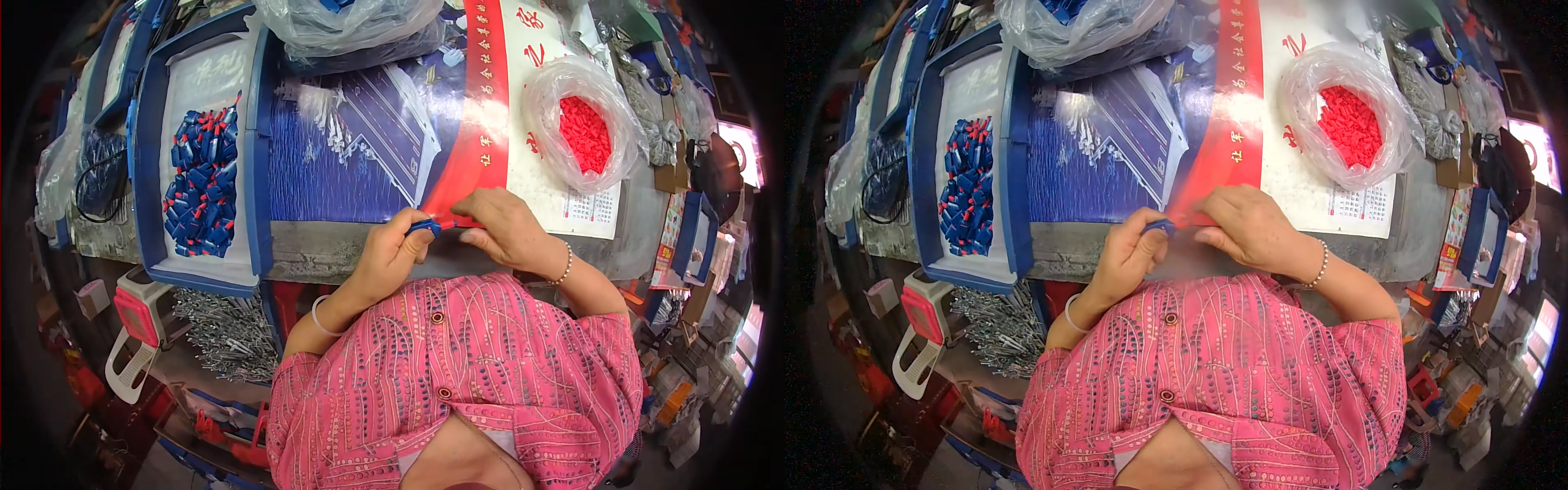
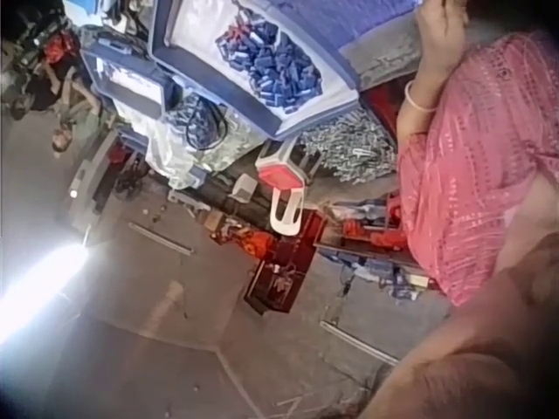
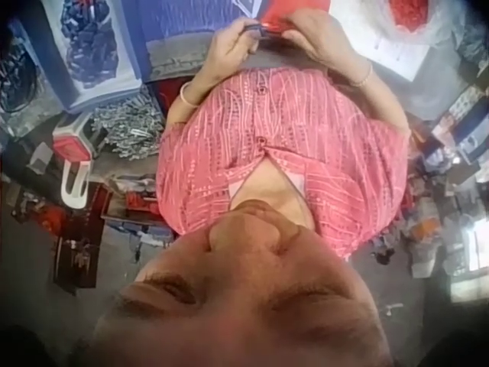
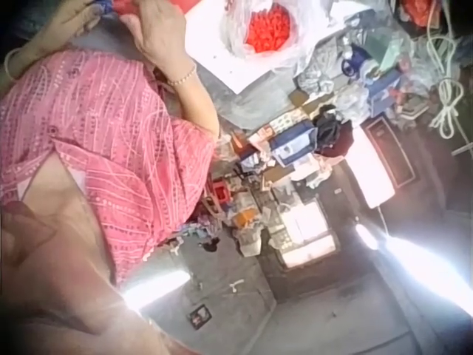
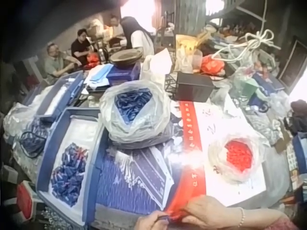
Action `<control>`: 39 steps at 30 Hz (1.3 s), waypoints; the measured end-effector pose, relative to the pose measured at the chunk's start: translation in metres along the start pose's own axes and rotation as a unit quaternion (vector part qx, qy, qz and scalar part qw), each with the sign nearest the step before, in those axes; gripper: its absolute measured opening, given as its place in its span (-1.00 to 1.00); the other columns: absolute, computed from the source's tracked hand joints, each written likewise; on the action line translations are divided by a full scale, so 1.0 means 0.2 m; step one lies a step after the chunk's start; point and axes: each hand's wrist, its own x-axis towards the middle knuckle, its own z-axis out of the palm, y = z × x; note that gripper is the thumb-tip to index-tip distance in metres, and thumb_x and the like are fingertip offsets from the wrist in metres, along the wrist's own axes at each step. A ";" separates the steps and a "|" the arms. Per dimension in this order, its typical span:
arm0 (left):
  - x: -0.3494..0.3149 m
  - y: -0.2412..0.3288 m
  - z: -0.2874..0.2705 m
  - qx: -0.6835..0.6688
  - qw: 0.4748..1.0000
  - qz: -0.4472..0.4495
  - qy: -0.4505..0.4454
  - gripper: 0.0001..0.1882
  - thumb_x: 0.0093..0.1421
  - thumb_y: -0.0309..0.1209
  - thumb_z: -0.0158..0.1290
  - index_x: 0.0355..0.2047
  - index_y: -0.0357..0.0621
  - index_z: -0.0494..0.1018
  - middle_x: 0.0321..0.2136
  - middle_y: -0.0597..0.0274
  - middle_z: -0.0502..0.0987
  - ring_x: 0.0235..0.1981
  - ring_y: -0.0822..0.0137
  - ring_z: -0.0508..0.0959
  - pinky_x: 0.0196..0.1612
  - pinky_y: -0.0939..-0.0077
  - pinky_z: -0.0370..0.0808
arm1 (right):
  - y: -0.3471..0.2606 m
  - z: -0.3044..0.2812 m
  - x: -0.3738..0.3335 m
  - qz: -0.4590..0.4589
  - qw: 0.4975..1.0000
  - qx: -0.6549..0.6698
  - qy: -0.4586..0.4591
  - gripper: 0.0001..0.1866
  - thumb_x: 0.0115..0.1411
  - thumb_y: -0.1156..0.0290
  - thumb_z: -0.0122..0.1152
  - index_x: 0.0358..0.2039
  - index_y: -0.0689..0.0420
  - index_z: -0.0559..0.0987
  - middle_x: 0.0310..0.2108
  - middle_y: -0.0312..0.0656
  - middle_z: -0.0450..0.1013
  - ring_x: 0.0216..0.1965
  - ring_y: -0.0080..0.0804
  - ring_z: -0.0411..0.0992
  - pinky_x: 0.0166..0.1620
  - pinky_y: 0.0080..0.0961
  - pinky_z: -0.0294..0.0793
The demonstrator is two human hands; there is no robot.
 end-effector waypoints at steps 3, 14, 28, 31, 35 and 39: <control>0.00 0.02 0.00 -0.007 1.000 -0.008 -0.008 -0.72 0.27 -0.26 -0.09 -0.24 -0.27 0.36 -0.70 0.36 0.36 -0.65 0.56 0.35 -0.55 0.64 0.31 | -0.03 0.01 0.00 -0.058 0.998 -0.010 0.026 -0.62 0.15 0.13 0.06 -0.22 0.21 0.42 -0.37 -0.10 0.41 -0.36 -0.11 0.38 -0.27 -0.30 0.35; -0.09 0.07 -0.09 0.166 0.965 0.152 0.135 -0.83 0.19 -0.45 -0.02 -0.24 -0.29 0.40 -0.58 0.29 0.46 -0.64 0.54 0.41 -0.55 0.66 0.36 | -0.07 0.08 0.04 -0.068 0.995 0.053 0.045 -0.83 0.07 0.39 0.17 -0.36 0.20 0.46 -0.41 -0.12 0.41 -0.39 -0.16 0.38 -0.32 -0.33 0.34; -0.31 0.17 -0.69 0.524 0.658 0.143 0.522 -0.69 0.12 -0.46 0.01 -0.11 -0.28 0.39 -0.11 -0.08 0.38 -0.06 -0.05 0.37 -0.01 0.19 0.30 | -0.16 -0.26 0.38 -0.043 0.987 0.028 0.154 -0.92 0.04 0.50 0.17 -0.42 0.19 0.49 -0.49 -0.11 0.42 -0.47 -0.19 0.43 -0.36 -0.40 0.39; -0.23 0.17 -0.48 0.427 0.754 0.222 0.447 -0.73 0.03 -0.59 0.02 -0.21 -0.28 0.43 -0.20 -0.02 0.45 -0.13 0.01 0.44 -0.03 0.27 0.35 | -0.13 -0.40 0.72 -0.101 0.971 -0.016 0.218 -0.88 0.08 0.47 0.14 -0.36 0.20 0.47 -0.44 -0.07 0.44 -0.40 -0.13 0.44 -0.32 -0.39 0.41; -0.10 0.20 -0.21 0.347 0.846 0.283 0.291 -0.73 0.00 -0.63 0.02 -0.23 -0.26 0.45 -0.22 -0.02 0.47 -0.20 0.00 0.48 -0.12 0.29 0.42 | 0.13 -0.49 1.28 -0.095 0.962 -0.141 0.215 -0.84 0.09 0.43 0.04 -0.32 0.19 0.47 -0.38 0.00 0.46 -0.31 0.00 0.43 -0.26 -0.24 0.39; -0.10 0.14 -0.13 0.298 0.874 0.290 0.252 -0.76 0.04 -0.62 0.02 -0.23 -0.28 0.45 -0.23 -0.03 0.48 -0.24 0.05 0.51 -0.19 0.37 0.47 | 0.16 -0.45 1.54 0.013 0.977 -0.203 0.062 -0.83 0.02 0.47 0.04 -0.33 0.18 0.47 -0.38 0.03 0.46 -0.30 0.02 0.42 -0.25 -0.21 0.36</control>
